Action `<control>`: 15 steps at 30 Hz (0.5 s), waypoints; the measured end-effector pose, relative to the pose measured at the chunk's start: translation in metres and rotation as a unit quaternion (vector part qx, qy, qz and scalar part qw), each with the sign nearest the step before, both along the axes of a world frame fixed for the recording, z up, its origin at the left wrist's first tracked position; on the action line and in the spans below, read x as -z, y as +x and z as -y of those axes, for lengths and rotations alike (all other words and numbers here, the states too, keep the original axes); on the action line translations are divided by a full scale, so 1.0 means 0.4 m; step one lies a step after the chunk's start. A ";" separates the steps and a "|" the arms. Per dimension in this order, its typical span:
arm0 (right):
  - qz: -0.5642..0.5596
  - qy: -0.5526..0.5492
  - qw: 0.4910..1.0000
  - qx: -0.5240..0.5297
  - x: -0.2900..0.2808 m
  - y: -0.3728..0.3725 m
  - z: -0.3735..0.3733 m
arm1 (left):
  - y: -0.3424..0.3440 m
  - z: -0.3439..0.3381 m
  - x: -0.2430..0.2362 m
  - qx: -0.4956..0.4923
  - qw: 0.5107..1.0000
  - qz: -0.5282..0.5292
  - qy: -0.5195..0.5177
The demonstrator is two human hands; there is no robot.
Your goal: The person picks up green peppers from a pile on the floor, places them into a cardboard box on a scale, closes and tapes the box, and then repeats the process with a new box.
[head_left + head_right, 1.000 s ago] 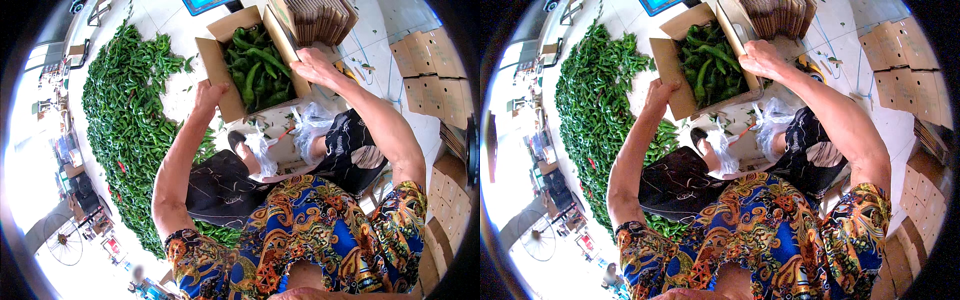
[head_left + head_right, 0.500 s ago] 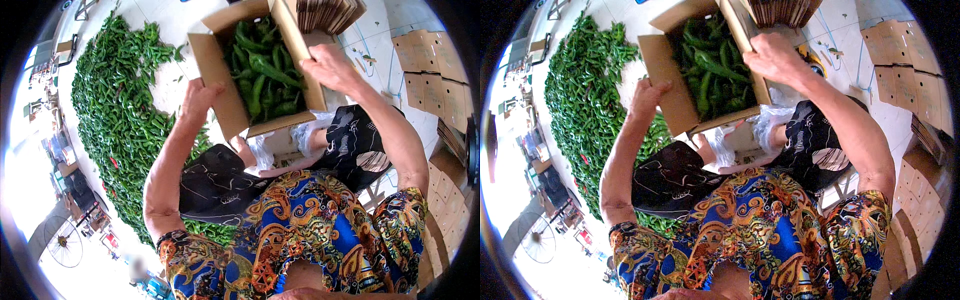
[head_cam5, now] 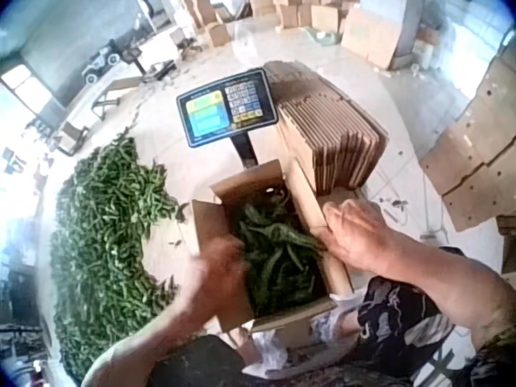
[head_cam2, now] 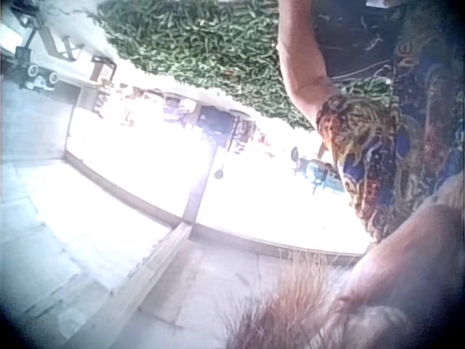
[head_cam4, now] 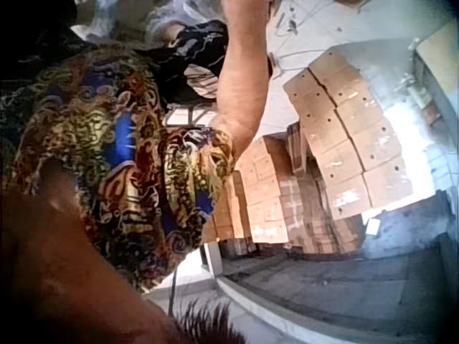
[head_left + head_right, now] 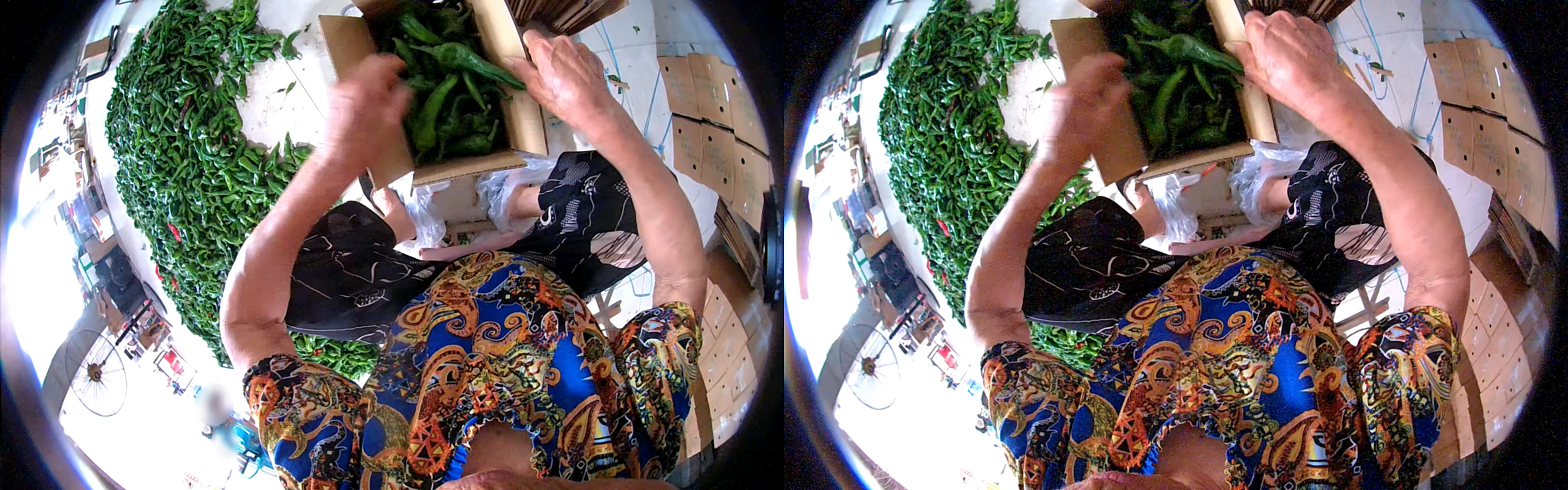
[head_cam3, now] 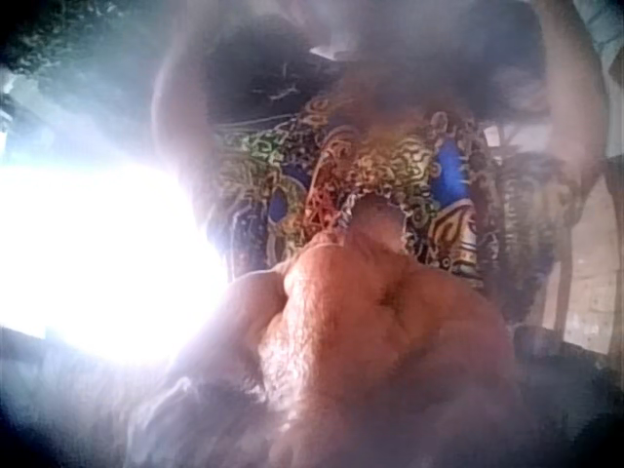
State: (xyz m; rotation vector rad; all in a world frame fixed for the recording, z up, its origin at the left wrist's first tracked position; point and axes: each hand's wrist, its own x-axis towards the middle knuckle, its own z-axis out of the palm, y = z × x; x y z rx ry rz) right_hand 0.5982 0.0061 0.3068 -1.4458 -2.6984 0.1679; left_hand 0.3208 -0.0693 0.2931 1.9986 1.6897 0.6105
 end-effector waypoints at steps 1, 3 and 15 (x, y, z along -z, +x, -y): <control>0.002 0.003 1.000 -0.002 -0.006 -0.007 0.002 | 0.027 0.013 0.014 0.069 0.994 -0.044 -0.066; -0.034 0.090 0.995 0.009 -0.011 -0.030 0.013 | 0.075 0.030 0.045 0.090 0.982 -0.095 -0.139; -0.030 -0.043 0.990 -0.127 0.060 -0.070 0.042 | 0.019 -0.010 -0.005 -0.081 0.957 0.146 -0.239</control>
